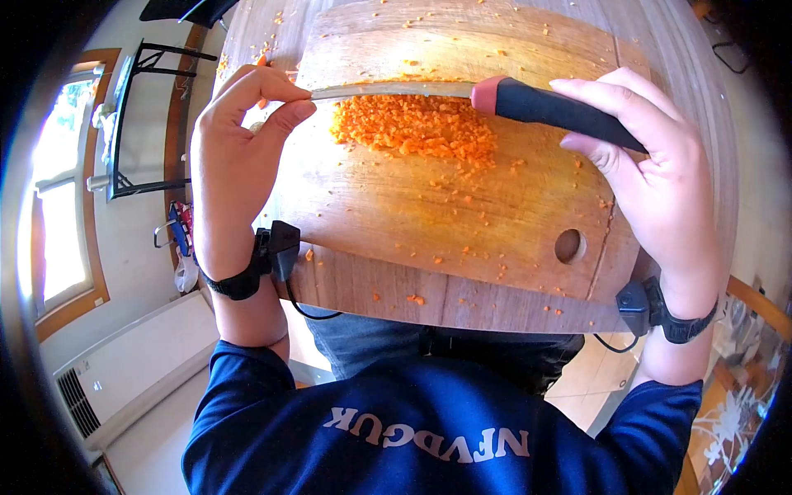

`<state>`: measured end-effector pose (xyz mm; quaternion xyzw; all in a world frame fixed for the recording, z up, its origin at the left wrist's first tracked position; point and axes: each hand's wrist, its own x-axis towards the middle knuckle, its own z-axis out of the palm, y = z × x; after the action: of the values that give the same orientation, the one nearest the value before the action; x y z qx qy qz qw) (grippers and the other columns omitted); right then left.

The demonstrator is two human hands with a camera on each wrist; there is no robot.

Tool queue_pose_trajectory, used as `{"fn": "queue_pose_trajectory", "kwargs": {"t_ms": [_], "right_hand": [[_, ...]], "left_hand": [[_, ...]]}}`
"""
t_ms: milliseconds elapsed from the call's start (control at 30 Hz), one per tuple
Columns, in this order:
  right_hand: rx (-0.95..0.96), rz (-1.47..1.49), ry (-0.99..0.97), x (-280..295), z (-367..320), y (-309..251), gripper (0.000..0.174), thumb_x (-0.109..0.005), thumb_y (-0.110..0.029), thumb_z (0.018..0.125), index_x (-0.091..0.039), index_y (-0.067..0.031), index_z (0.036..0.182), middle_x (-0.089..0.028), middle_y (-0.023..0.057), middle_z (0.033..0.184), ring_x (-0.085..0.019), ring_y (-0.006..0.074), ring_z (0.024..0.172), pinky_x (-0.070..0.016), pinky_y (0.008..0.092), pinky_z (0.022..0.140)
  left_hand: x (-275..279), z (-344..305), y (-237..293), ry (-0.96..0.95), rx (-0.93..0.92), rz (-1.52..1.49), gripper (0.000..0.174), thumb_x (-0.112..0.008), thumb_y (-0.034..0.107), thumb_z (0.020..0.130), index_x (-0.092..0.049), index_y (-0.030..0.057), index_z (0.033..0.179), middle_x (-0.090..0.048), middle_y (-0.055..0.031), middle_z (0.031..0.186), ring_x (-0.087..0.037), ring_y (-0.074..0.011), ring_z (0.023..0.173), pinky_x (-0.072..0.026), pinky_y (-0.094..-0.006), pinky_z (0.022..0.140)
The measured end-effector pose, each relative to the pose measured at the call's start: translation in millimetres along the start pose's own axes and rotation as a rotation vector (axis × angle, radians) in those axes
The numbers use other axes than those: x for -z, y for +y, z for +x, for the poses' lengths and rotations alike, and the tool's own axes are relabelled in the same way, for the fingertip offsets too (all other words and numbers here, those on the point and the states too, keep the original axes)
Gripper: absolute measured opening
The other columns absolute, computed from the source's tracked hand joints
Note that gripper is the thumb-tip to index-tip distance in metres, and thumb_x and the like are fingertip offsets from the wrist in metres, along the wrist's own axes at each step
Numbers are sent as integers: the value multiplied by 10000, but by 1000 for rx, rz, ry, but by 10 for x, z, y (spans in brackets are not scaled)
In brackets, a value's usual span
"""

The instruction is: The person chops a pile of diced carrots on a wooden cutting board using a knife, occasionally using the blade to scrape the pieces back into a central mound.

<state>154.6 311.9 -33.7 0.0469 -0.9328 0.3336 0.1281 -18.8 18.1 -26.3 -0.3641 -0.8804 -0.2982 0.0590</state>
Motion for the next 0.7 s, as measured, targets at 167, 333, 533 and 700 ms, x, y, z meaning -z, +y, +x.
{"fn": "queue_pose_trajectory", "kwargs": {"t_ms": [167,333,533,700], "right_hand": [[16,-3,9,24,-3,-24,344,-694,57,879,-675,-18,1214,-623,97,1003,-628,177,912,-520,258,788],[14,109,113,-49,5,-40,369,-670,91,880,-671,-15,1233,-615,93,1057,-631,172,946,-555,246,845],[-65,110,19,-38,-4,-32,372,-673,84,886,-678,-29,1240,-613,88,1048,-635,170,951,-560,249,837],[-45,-1,-47,59,-31,-50,347,-716,-7,877,-655,12,1218,-619,82,1057,-601,178,975,-474,253,853]], "left_hand": [[9,5,-59,31,-81,-2,130,-798,111,818,-698,39,861,-648,-70,859,-632,-219,784,-467,-310,705],[41,20,-19,96,-97,-82,108,-782,14,816,-711,2,896,-680,-50,905,-630,-160,888,-487,-283,830],[23,-21,16,-29,17,42,114,-784,36,816,-692,2,876,-673,-50,895,-631,-164,877,-488,-294,837],[50,-22,14,-20,1,-29,120,-780,22,815,-669,0,856,-669,-48,887,-626,-163,871,-487,-288,838]]}}
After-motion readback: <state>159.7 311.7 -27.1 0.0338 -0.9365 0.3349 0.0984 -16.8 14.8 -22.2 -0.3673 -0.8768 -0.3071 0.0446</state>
